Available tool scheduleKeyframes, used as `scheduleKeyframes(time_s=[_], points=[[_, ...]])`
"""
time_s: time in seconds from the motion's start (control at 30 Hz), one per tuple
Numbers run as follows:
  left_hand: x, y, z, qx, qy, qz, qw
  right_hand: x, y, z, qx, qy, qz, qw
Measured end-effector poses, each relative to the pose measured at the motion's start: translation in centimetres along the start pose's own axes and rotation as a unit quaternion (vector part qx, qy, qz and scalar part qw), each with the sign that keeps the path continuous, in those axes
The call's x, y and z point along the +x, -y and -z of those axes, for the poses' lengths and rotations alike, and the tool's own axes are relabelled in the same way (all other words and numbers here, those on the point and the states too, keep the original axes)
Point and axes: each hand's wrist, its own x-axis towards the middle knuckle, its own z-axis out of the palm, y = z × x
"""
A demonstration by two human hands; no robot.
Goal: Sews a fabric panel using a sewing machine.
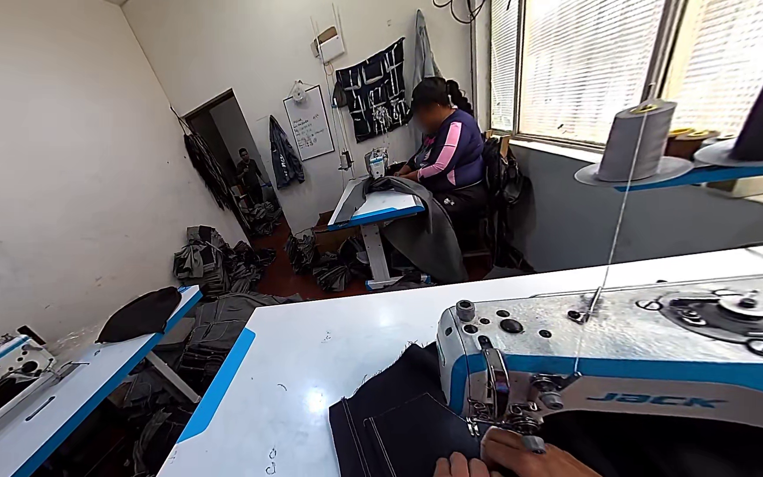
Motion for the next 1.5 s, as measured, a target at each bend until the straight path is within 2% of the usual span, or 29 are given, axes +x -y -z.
scheduleKeyframes(time_s=[0.07,0.17,0.27,0.43,0.53,0.67,0.8,0.97,1.17,1.23,1.3,1.4,1.43,1.5], points=[[0.4,1.1,-0.3,-0.108,-0.001,0.038,0.993,0.0,0.1,0.1,0.012,-0.002,-0.009,1.000],[1.0,3.4,0.6,-0.273,0.115,0.100,0.950,0.2,0.7,0.0,0.020,-0.009,-0.042,0.999],[1.8,5.1,0.8,-0.351,0.209,0.121,0.905,0.7,0.3,-0.3,0.046,-0.005,-0.086,0.995],[2.2,5.5,1.4,-0.355,0.257,0.135,0.889,1.2,-0.5,0.1,0.077,0.045,-0.122,0.989],[2.2,4.8,1.4,-0.335,0.256,0.158,0.893,0.8,-0.8,-0.3,0.077,0.033,-0.116,0.990],[3.2,5.8,1.3,-0.321,0.290,0.134,0.891,1.2,-1.2,-0.3,0.076,0.015,-0.110,0.991],[3.4,7.0,0.9,-0.364,0.333,0.116,0.862,1.2,-0.4,0.4,0.103,0.051,-0.155,0.981],[3.0,6.7,2.0,-0.380,0.364,0.174,0.832,1.4,-0.2,0.3,0.107,0.047,-0.191,0.975],[2.4,5.9,1.1,-0.384,0.280,0.236,0.848,1.5,-0.1,0.4,0.096,0.047,-0.192,0.976],[1.9,5.8,0.4,-0.398,0.230,0.241,0.855,1.4,-0.1,0.5,0.097,0.045,-0.193,0.975],[1.0,5.3,-0.6,-0.408,0.147,0.232,0.871,1.3,-0.1,0.5,0.097,0.044,-0.188,0.976],[-0.4,4.4,-2.3,-0.349,-0.026,0.162,0.923,1.4,-0.3,0.5,0.103,0.048,-0.192,0.975],[-0.7,4.2,-2.7,-0.298,-0.080,0.115,0.944,1.5,-0.4,0.5,0.106,0.054,-0.197,0.973],[-1.1,4.2,-2.7,-0.195,-0.136,0.012,0.971,1.7,-0.6,0.6,0.111,0.068,-0.209,0.969]])
